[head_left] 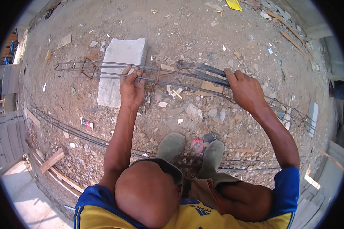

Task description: The person secures rebar together with wire using pliers while sitting on the ground at a construction site.

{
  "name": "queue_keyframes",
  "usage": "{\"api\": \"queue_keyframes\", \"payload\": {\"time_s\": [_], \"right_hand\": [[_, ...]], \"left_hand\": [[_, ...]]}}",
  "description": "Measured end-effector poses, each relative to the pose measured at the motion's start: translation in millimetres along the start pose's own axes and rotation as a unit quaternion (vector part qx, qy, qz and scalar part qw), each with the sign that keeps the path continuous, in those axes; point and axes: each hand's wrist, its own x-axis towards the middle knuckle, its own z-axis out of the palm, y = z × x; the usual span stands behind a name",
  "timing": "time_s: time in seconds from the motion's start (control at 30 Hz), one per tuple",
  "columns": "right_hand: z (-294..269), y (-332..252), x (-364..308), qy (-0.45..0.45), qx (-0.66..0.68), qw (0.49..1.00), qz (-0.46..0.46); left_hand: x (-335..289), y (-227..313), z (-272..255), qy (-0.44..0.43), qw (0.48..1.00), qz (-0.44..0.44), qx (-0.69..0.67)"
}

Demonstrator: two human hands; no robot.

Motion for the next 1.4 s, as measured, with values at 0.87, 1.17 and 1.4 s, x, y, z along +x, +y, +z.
{"api": "queue_keyframes", "payload": {"time_s": [0.87, 1.17, 1.4], "right_hand": [[20, 2, -15, 0.057, 0.029, 0.996, -0.066], [-17, -8, -39, -0.09, 0.428, 0.892, 0.113], [39, -16, -75, -0.095, 0.266, 0.952, 0.119]], "left_hand": [[-2, -5, 26, 0.03, 0.999, -0.036, 0.024], [7, -2, -3, -0.001, 0.998, -0.046, -0.036], [4, 1, 24, 0.01, 0.998, -0.067, -0.017]]}}
